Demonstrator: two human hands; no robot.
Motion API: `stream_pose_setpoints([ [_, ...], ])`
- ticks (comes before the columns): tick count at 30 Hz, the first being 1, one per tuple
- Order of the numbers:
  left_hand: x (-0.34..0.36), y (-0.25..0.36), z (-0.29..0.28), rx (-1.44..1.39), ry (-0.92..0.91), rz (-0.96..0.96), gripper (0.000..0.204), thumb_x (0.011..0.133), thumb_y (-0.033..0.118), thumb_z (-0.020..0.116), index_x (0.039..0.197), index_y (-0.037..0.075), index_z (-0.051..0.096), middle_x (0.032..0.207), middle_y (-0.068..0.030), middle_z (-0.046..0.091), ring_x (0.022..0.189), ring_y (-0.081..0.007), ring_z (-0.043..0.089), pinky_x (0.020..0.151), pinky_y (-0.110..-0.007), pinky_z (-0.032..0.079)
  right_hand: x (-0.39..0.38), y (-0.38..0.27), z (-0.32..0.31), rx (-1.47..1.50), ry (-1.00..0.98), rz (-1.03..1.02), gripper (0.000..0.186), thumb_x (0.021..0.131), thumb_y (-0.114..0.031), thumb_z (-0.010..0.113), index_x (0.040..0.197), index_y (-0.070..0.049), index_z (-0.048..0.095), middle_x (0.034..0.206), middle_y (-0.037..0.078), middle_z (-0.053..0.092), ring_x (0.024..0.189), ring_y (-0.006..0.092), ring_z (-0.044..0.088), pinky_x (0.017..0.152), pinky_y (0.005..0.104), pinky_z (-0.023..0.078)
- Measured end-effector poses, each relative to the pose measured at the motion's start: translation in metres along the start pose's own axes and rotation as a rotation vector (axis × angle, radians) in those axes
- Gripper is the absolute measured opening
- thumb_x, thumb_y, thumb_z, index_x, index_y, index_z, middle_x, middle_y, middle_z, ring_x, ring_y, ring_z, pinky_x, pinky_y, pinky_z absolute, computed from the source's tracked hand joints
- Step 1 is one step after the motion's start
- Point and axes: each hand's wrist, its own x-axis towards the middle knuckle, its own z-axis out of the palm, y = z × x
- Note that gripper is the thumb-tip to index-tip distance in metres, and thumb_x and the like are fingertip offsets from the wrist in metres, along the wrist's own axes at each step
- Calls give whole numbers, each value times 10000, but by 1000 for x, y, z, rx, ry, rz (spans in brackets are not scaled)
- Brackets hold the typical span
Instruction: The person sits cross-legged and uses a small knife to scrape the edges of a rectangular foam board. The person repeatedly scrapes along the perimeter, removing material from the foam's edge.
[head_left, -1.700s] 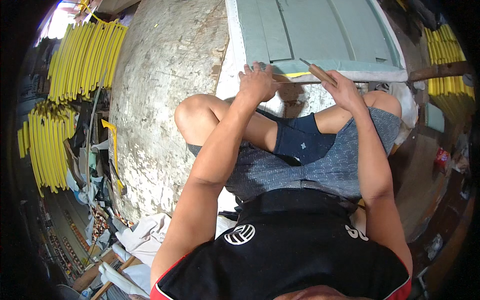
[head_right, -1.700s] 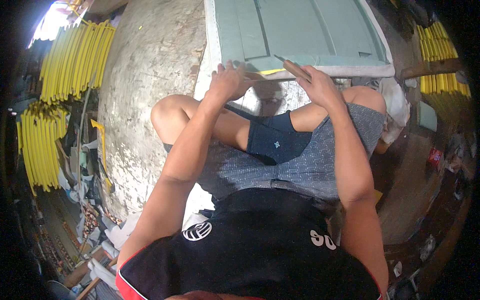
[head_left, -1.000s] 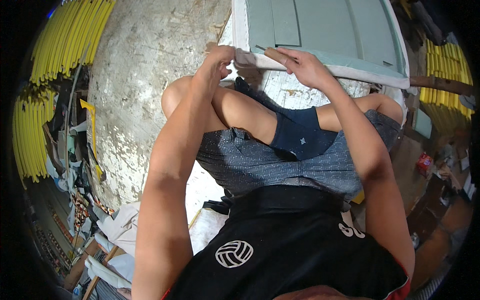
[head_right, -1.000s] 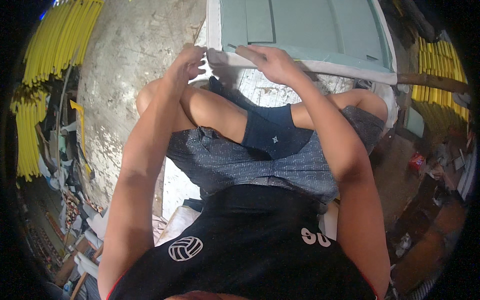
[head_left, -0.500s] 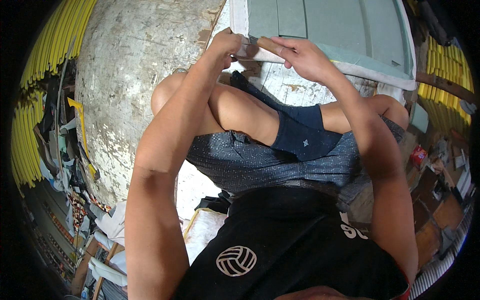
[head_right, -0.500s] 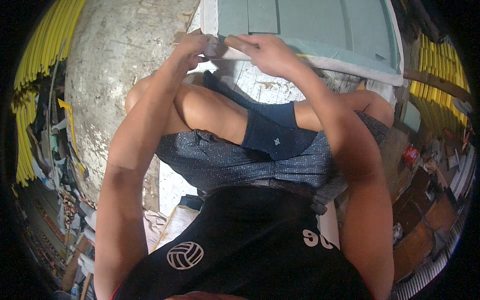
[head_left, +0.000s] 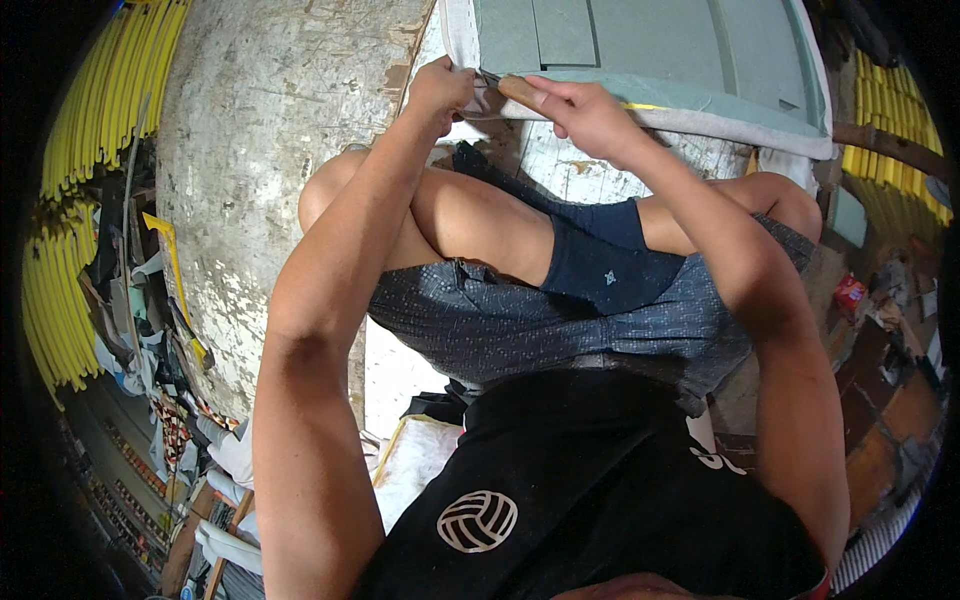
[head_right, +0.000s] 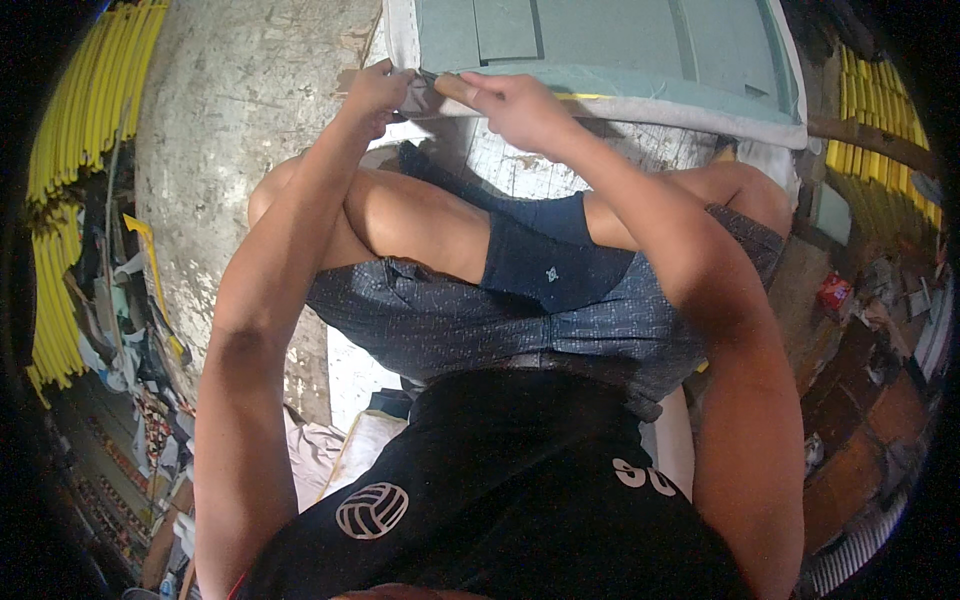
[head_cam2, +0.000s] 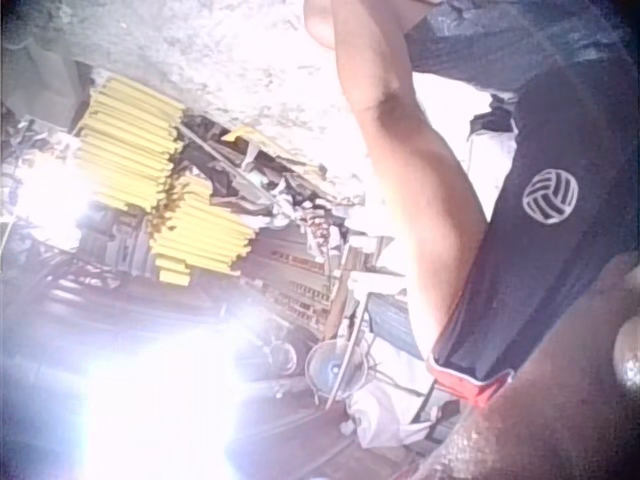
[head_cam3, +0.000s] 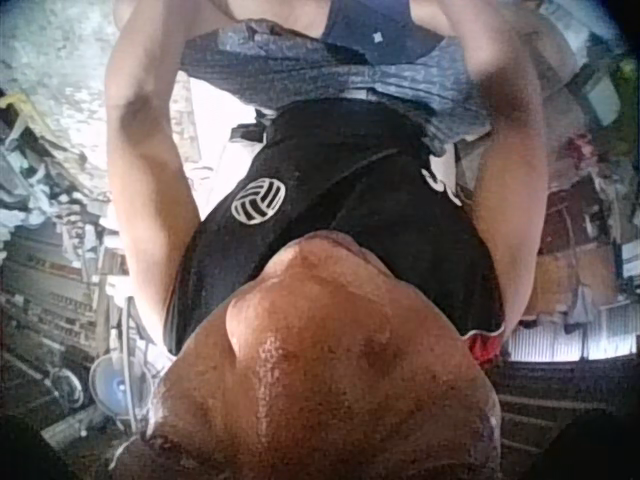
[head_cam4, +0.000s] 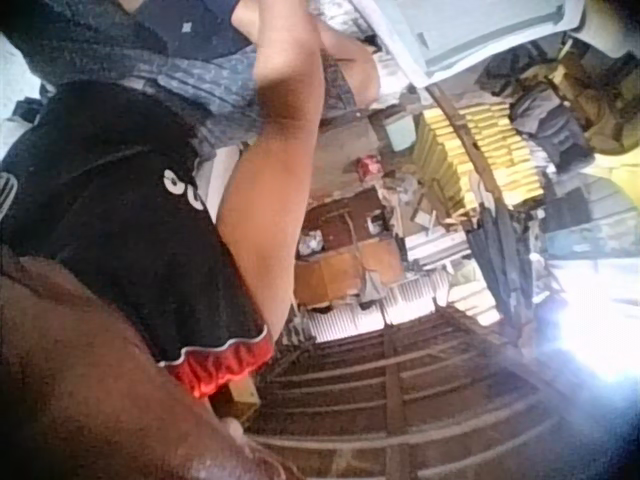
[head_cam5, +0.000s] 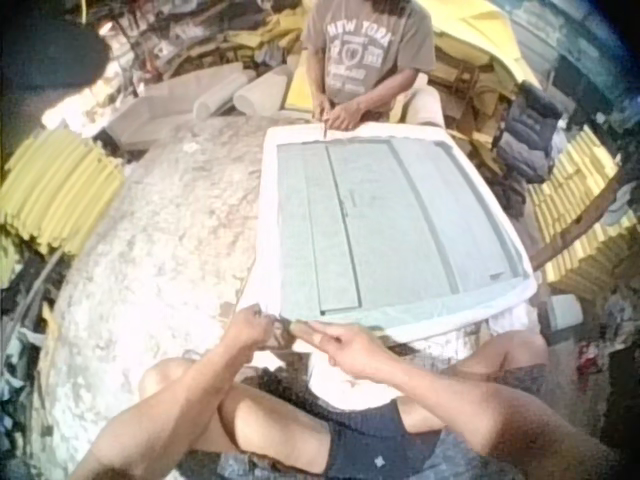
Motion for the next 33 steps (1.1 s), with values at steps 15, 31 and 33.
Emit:
stream_pose_setpoints([
  [15, -12, 12, -1, -34, 11, -31, 290, 991, 159, 622, 1235, 2, 618, 1028, -118, 692, 843, -243, 700, 640, -392, 603, -3, 7, 9, -114, 111, -129, 427, 1047, -361, 560, 1456, -242, 591, 674, 14, 569, 547, 106, 455, 513, 293, 409],
  [31, -26, 26, -6, -149, -19, -96, 337, 985, 190, 625, 1231, -39, 602, 1092, -167, 681, 855, -279, 669, 591, -448, 556, -19, -7, 10, -714, 250, -402, 418, 1043, -318, 527, 1459, -348, 549, 759, 207, 669, 697, 391, 689, 584, 481, 554],
  [33, -33, 33, -9, -123, -40, -78, 335, 994, 175, 608, 1248, -42, 592, 1154, -183, 665, 904, -306, 677, 630, -457, 587, -13, -10, 10, -406, 130, -173, 421, 1043, -334, 515, 1462, -358, 545, 799, 231, 690, 754, 402, 710, 621, 491, 572],
])
